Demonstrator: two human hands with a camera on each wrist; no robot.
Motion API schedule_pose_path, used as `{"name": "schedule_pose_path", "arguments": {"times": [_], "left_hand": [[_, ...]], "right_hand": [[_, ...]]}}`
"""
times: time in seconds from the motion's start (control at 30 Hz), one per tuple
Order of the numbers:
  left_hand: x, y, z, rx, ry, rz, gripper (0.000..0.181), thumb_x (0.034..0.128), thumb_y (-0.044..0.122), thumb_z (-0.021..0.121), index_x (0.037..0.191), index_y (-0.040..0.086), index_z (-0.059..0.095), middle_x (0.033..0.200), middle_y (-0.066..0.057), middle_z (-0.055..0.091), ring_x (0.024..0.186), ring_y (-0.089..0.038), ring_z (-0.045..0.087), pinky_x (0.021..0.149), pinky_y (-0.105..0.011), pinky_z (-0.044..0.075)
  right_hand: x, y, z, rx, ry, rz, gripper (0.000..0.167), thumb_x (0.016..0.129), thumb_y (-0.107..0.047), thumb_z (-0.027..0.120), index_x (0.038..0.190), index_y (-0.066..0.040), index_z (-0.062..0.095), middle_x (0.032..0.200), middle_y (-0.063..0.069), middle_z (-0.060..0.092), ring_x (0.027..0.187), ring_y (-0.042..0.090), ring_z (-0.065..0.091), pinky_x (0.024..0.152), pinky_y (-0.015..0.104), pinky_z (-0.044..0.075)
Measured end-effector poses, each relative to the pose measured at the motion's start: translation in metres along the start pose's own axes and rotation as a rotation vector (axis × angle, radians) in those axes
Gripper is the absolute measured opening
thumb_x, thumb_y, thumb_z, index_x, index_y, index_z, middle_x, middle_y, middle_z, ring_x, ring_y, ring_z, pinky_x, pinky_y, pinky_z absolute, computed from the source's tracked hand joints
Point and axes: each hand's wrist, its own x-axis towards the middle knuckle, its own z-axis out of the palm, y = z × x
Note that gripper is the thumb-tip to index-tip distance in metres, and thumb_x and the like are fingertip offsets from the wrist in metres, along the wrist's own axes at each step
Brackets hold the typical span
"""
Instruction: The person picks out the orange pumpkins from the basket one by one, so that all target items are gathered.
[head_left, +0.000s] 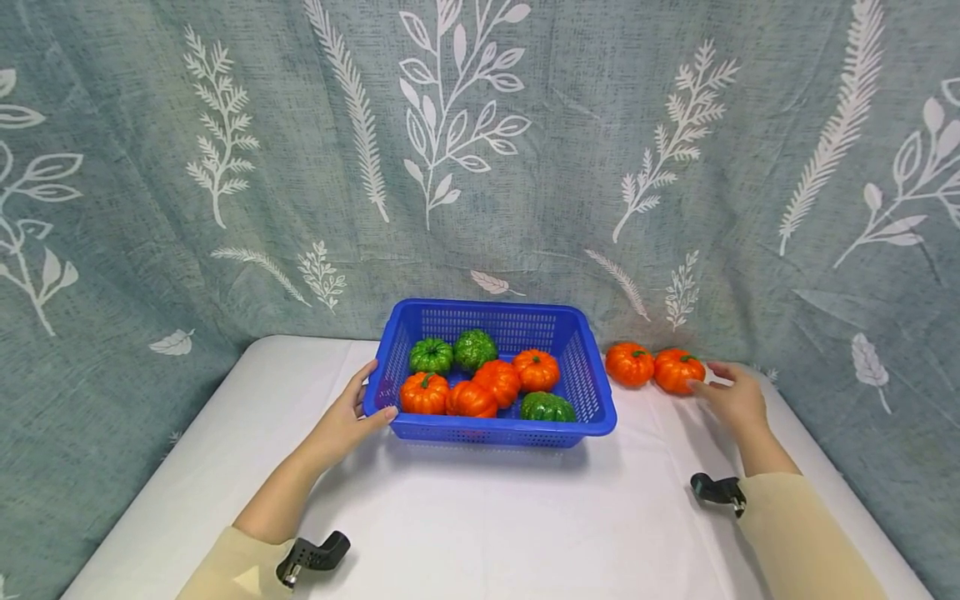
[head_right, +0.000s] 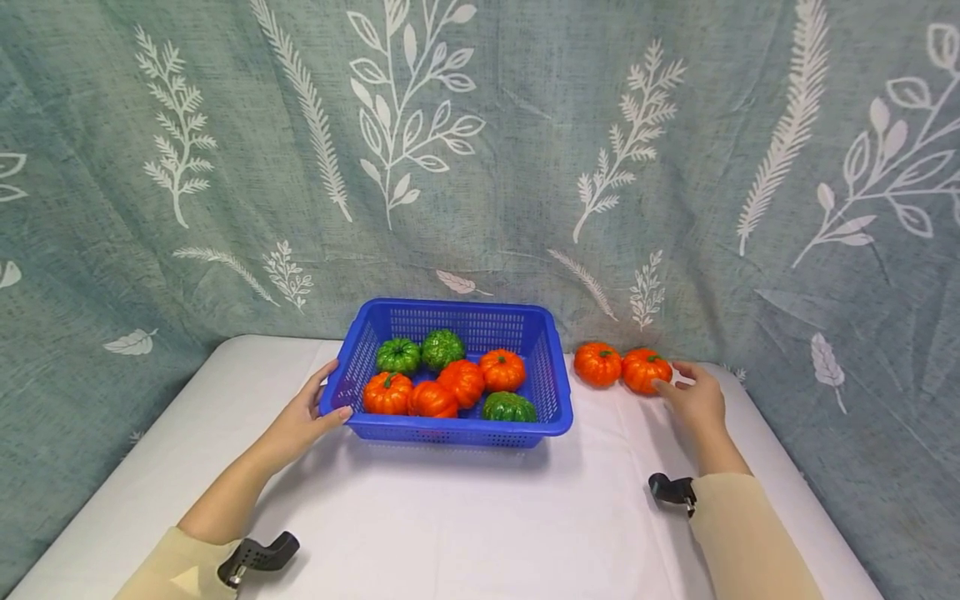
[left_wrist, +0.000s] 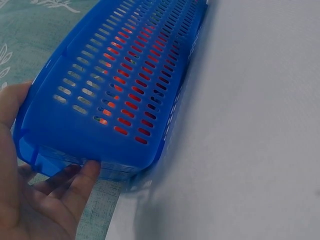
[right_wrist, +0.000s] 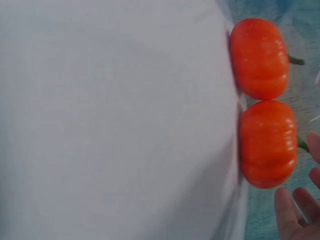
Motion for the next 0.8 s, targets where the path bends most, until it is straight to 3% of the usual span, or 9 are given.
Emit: {"name": "schedule_pose_path", "arguments": {"times": [0.13, 0.3, 0.4, 0.53, 0.73, 0.8], "left_hand": [[0.000, 0.001, 0.001, -0.012, 0.000, 0.002, 0.090, 0.0957, 0.022, 0.069, 0.162, 0.012, 0.008, 0.154, -0.030, 0.035, 0.137, -0.045, 0.042, 0.110, -0.054, 0.038], [-0.001, 0.000, 0.001, -0.017, 0.007, -0.002, 0.090, 0.0954, 0.020, 0.070, 0.162, 0.014, 0.009, 0.154, -0.029, 0.035, 0.138, -0.044, 0.042, 0.111, -0.054, 0.038], [-0.001, -0.001, 0.001, -0.012, 0.005, -0.002, 0.090, 0.0957, 0.020, 0.069, 0.162, 0.014, 0.009, 0.154, -0.029, 0.035, 0.138, -0.044, 0.041, 0.111, -0.055, 0.037], [0.000, -0.001, 0.001, -0.010, 0.003, -0.004, 0.089, 0.0960, 0.020, 0.069, 0.162, 0.014, 0.009, 0.154, -0.029, 0.034, 0.138, -0.044, 0.041, 0.111, -0.054, 0.037], [0.000, -0.003, 0.000, -0.010, -0.003, -0.005, 0.090, 0.0963, 0.023, 0.069, 0.162, 0.016, 0.008, 0.154, -0.028, 0.034, 0.137, -0.044, 0.042, 0.110, -0.054, 0.039], [0.000, -0.003, 0.000, -0.015, -0.005, -0.004, 0.090, 0.0963, 0.022, 0.069, 0.162, 0.016, 0.008, 0.154, -0.028, 0.034, 0.137, -0.044, 0.042, 0.110, -0.054, 0.039]], "right_hand": [[-0.015, -0.010, -0.005, 0.023, 0.019, 0.013, 0.063, 0.100, -0.041, 0.058, 0.144, 0.003, 0.048, 0.147, 0.031, 0.043, 0.127, 0.048, 0.050, 0.095, 0.056, 0.050], [-0.032, -0.022, -0.006, 0.058, 0.028, -0.029, 0.057, 0.101, -0.040, 0.058, 0.140, 0.001, 0.054, 0.143, 0.029, 0.048, 0.124, 0.045, 0.053, 0.089, 0.052, 0.053], [-0.042, -0.029, -0.006, 0.059, 0.040, -0.075, 0.054, 0.100, -0.039, 0.060, 0.136, 0.001, 0.057, 0.139, 0.028, 0.052, 0.122, 0.042, 0.056, 0.080, 0.032, 0.057], [-0.053, -0.040, -0.005, 0.066, 0.034, -0.113, 0.053, 0.100, -0.039, 0.061, 0.133, 0.002, 0.059, 0.136, 0.028, 0.055, 0.121, 0.042, 0.057, 0.068, 0.013, 0.049], [-0.069, -0.068, 0.001, 0.058, -0.001, -0.192, 0.057, 0.099, -0.044, 0.060, 0.132, 0.002, 0.060, 0.134, 0.028, 0.057, 0.122, 0.044, 0.056, 0.082, 0.038, 0.056], [-0.073, -0.077, 0.005, 0.072, -0.009, -0.233, 0.057, 0.098, -0.044, 0.061, 0.131, 0.002, 0.061, 0.131, 0.027, 0.059, 0.120, 0.043, 0.058, 0.083, 0.036, 0.057]]}}
